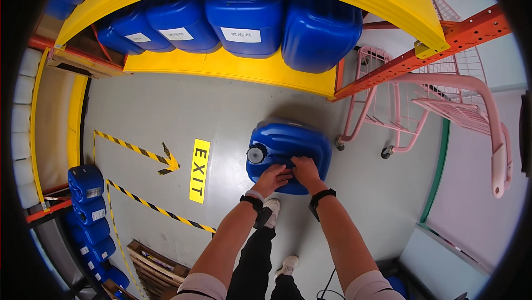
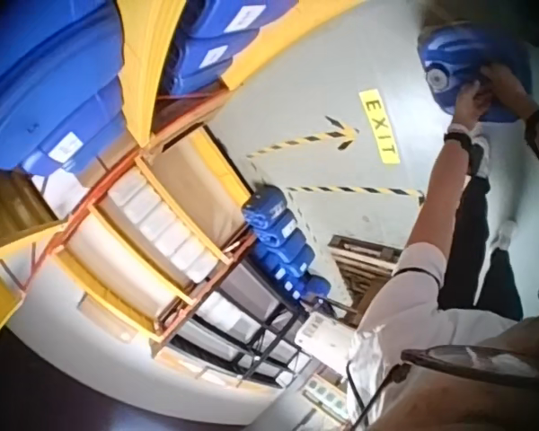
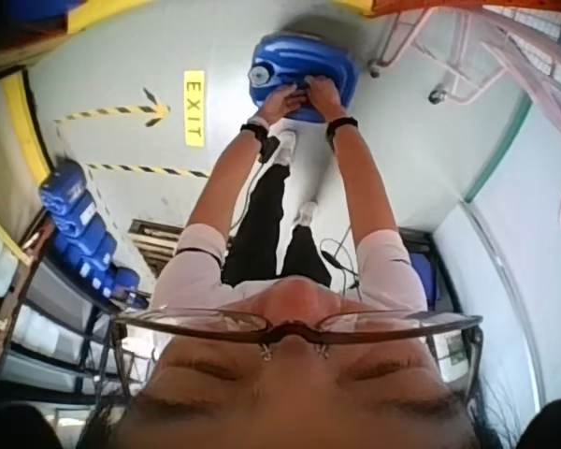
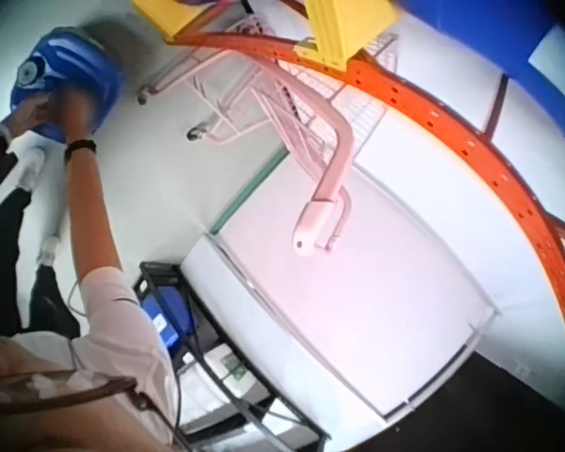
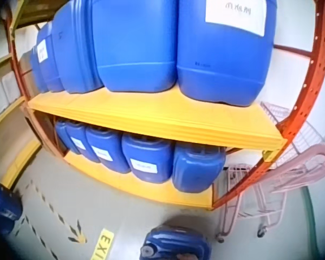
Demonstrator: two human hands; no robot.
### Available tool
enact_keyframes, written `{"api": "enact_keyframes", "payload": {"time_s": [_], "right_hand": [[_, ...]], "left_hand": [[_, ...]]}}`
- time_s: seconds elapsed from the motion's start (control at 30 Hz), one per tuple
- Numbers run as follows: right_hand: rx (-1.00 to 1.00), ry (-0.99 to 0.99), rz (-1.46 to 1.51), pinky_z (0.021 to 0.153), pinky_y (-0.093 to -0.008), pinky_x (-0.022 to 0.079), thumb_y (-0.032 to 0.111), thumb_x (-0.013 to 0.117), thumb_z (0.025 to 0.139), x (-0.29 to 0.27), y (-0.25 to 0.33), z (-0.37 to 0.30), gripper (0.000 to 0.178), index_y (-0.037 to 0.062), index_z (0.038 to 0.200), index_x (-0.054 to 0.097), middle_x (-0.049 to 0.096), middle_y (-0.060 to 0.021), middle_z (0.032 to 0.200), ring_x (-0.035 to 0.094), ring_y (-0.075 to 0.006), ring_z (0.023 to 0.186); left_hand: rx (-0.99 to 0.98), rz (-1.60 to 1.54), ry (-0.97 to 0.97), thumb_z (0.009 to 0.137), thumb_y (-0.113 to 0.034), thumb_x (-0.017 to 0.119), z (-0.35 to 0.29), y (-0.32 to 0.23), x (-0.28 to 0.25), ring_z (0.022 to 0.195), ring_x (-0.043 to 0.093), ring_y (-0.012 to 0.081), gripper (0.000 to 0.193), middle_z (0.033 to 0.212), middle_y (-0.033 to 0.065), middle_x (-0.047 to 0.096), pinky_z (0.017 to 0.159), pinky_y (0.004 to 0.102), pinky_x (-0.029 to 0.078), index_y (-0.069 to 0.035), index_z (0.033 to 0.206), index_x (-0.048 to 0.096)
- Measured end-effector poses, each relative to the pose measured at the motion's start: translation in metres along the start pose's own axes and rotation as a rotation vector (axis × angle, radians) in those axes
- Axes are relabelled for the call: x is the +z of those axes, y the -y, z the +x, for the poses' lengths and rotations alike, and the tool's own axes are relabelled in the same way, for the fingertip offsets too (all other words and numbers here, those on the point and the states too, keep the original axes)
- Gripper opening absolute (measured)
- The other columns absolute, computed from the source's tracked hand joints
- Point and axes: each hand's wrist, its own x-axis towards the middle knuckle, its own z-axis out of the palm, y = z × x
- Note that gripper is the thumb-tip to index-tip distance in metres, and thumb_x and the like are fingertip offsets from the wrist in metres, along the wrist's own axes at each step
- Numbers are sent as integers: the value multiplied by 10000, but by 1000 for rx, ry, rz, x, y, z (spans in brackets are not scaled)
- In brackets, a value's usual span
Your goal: The person repeatedly picks up blue and white plastic jerrycans from metal shelving units and places them on the floor. They handle the containers one at a time, moving them from different shelf levels to a designated area on the ground.
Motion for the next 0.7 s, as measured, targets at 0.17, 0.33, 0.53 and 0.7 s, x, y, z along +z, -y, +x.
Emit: {"api": "enact_keyframes", "payload": {"time_s": [0.17, 0.33, 0.53, 0.7], "right_hand": [[20, 28, -47, 693, -376, 414, 89, 575, 657, 2, -20, 11, 186, 89, 836, 524, 573, -81, 750, 545, -253, 798], [50, 117, -80, 739, -377, 420, 120, 593, 658, 0, -15, 13, 229, 86, 870, 512, 567, -93, 812, 534, -270, 830], [101, -1, -165, 886, -370, 375, 107, 537, 694, -10, 5, -3, 507, 50, 1187, 435, 502, -141, 1050, 477, -285, 988], [249, -100, 6, 854, -390, 402, 87, 457, 739, -45, 38, -68, 449, 44, 1186, 440, 505, -137, 1088, 487, -292, 990]], "left_hand": [[-21, 23, -65, 836, -227, 544, 12, 5, 18, 979, 547, 256, 641, 1096, 149, 507, 767, 342, 445, -99, 1329, 156], [-94, 173, -52, 845, -237, 522, 25, -4, 20, 943, 557, 229, 603, 1046, 132, 537, 774, 349, 445, -92, 1322, 183], [76, 797, -169, 815, -234, 568, 11, 19, 15, 720, 583, 165, 563, 857, 91, 587, 595, 289, 468, -54, 1264, 280], [62, 1133, -232, 788, -189, 606, -41, 58, -57, 628, 562, 130, 551, 746, 80, 590, 502, 244, 434, -51, 1233, 313]]}}
